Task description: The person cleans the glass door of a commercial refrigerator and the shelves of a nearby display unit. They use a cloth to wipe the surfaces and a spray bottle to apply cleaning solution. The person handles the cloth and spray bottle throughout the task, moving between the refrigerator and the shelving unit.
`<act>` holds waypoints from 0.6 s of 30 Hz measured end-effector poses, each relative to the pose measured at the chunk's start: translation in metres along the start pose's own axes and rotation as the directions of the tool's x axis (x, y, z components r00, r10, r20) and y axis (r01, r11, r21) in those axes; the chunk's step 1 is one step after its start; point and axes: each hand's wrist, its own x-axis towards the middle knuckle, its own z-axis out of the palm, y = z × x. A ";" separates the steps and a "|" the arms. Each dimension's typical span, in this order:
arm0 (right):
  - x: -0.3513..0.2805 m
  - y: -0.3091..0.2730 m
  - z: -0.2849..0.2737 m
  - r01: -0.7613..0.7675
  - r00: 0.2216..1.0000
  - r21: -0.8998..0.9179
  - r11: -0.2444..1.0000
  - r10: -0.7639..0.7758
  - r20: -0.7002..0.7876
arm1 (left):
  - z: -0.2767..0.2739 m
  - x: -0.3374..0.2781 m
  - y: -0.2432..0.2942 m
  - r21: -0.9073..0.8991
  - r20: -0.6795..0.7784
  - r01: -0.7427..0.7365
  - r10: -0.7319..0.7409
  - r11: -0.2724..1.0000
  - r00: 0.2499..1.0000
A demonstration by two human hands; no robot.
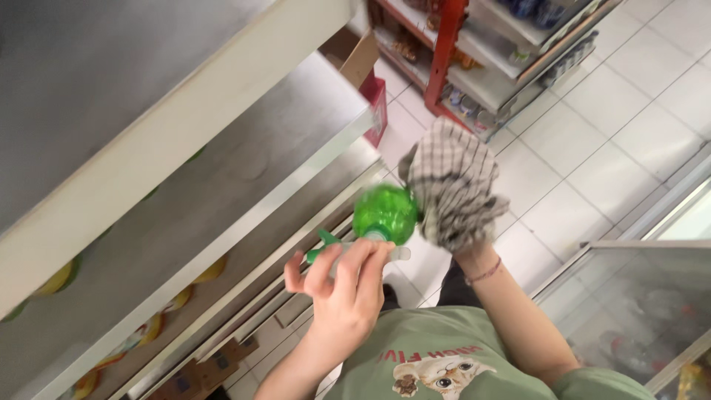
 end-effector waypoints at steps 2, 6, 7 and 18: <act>-0.007 -0.005 -0.023 -0.145 0.986 0.397 0.906 0.167 -0.021 | 0.015 0.019 0.015 -0.108 0.090 0.024 -0.015 0.994 0.996; -0.012 -0.019 -0.080 -0.236 0.956 0.578 0.781 0.294 -0.007 | 0.055 0.061 0.051 -0.316 0.175 0.101 -0.046 0.943 0.983; -0.010 -0.023 -0.096 -0.244 0.952 0.583 0.775 0.305 -0.008 | 0.067 0.072 0.062 -0.358 0.173 0.117 -0.058 0.926 0.983; 0.007 -0.070 -0.275 -0.070 0.947 0.631 0.773 0.249 -0.200 | 0.212 0.128 0.183 -0.790 -0.060 0.172 -0.353 0.589 0.934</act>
